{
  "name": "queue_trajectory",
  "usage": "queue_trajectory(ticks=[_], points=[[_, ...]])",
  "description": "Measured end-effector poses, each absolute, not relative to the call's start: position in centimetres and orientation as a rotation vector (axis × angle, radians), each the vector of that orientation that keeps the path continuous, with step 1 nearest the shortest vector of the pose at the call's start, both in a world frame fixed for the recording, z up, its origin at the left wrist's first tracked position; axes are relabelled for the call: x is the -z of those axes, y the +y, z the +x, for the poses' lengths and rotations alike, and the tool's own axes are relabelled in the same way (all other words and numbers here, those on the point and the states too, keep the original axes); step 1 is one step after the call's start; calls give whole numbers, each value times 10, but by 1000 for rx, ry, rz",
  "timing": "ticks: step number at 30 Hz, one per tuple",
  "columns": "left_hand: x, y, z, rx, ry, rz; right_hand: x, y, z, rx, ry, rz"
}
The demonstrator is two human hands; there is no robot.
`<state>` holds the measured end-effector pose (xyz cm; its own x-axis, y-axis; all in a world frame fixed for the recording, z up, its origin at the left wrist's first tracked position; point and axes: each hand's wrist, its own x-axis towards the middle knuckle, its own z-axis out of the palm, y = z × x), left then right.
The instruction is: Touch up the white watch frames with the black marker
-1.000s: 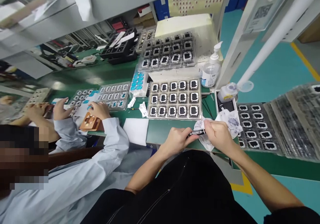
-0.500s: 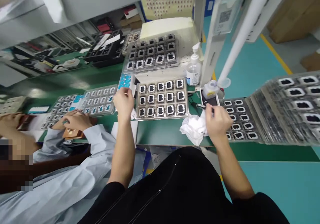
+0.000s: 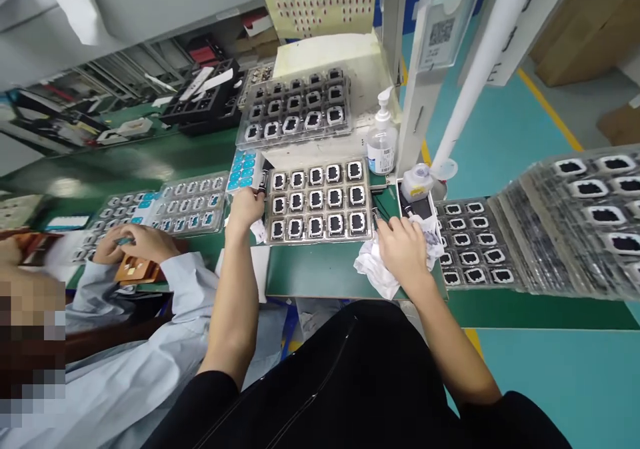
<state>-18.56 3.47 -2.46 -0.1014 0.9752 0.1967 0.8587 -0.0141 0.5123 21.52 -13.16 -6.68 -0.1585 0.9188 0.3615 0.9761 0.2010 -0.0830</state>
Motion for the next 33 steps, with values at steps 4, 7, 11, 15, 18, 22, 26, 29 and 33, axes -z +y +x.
queue_trajectory(ticks=[4, 7, 11, 15, 18, 22, 26, 29, 33], points=[[24, -12, -170, -925, 2126, 1504, 60, -133, 213, 255, -2196, -1788], [29, -55, -144, -1089, 1980, 1305, 54, -141, 218, 276, -2164, -1772], [44, -103, -104, -1183, 1705, 1180, 51, -143, 225, 305, -1998, -1858], [53, -131, -75, -1147, 1541, 1226, 47, -131, 214, 106, -1971, -1949], [57, -143, -65, -1069, 1485, 1368, 30, -124, 198, -43, -1812, -1789], [60, -157, -57, -937, 1401, 1581, -2, -121, 181, -596, -1718, -1459], [57, -165, -42, -774, 1399, 1820, -8, -111, 170, -744, -1885, -1581], [51, -164, -29, -629, 1478, 1932, 6, -106, 164, -745, -1892, -1488], [41, -157, -28, -587, 1227, 1690, 18, -104, 170, -749, -1865, -1260]])
